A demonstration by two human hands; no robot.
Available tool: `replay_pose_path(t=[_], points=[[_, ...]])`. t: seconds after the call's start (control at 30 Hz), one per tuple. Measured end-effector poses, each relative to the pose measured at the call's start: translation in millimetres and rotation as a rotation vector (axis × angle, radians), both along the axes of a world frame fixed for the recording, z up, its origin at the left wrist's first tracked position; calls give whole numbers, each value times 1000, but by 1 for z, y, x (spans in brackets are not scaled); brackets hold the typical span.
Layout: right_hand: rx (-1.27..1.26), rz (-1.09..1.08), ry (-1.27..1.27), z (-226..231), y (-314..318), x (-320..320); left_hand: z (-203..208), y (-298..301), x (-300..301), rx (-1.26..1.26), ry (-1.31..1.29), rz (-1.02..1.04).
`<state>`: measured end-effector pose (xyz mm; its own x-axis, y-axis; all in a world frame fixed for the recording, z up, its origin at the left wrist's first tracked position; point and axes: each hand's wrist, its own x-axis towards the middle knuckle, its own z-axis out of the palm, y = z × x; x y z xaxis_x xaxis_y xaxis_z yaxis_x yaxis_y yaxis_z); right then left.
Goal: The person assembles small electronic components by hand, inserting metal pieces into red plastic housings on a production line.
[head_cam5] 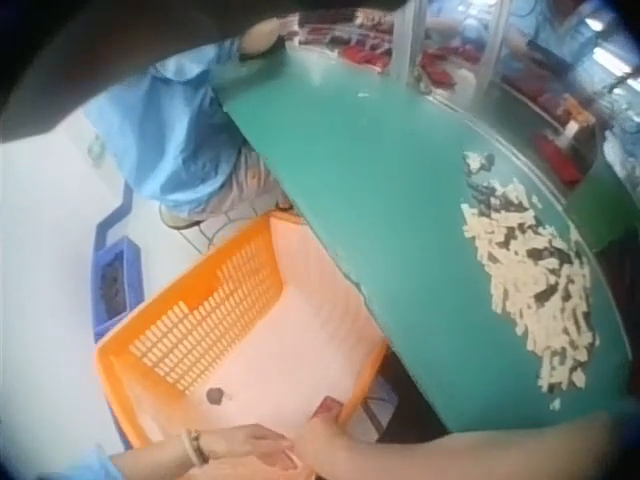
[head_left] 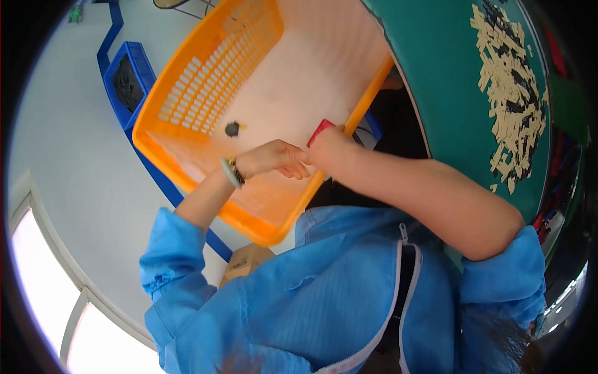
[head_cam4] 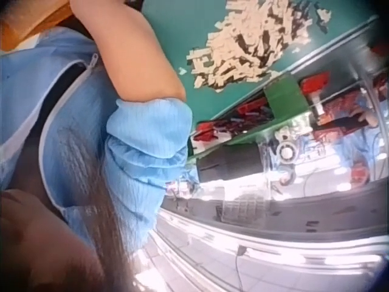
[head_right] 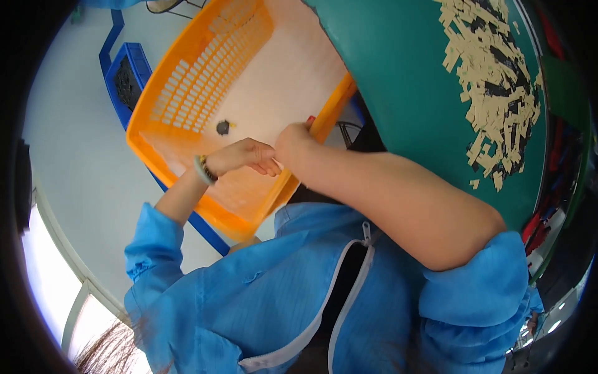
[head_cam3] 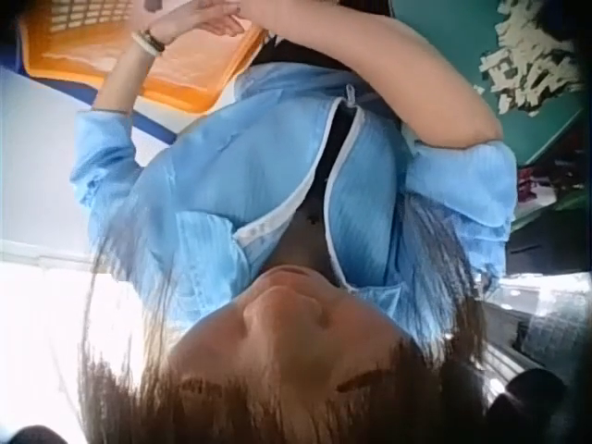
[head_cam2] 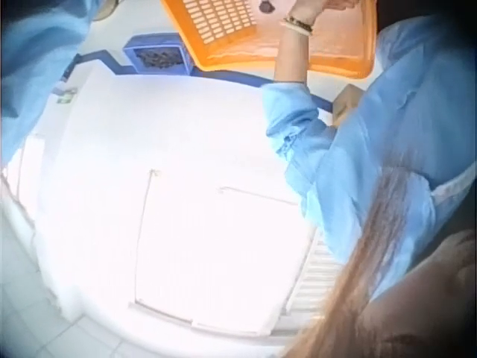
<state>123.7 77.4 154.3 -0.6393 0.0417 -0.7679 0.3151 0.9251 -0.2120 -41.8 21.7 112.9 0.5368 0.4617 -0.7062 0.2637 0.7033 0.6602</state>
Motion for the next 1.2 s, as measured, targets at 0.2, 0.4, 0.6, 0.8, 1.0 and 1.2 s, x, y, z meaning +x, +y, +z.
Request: replay_pose_path(t=[0.2, 0.4, 0.6, 0.8, 1.0, 1.2], points=[[-117, 83, 382, 48, -16, -21, -270, -58, -7, -52, 629, 91], [-144, 99, 208, 51, -2, 14, -295, -27, 143, 10, 965, -80], [-200, 188, 232, 73, 5, -11, -352, -81, 111, 3, 743, 23], [-90, 28, 161, 44, 4, -9, -167, 27, 47, 312, 533, -356], [99, 147, 4, 24, 0, -4, 96, 8, -71, 784, 949, 312], [157, 186, 20, -23, -28, -20, 37, -145, -87, 185, 259, 1499]])
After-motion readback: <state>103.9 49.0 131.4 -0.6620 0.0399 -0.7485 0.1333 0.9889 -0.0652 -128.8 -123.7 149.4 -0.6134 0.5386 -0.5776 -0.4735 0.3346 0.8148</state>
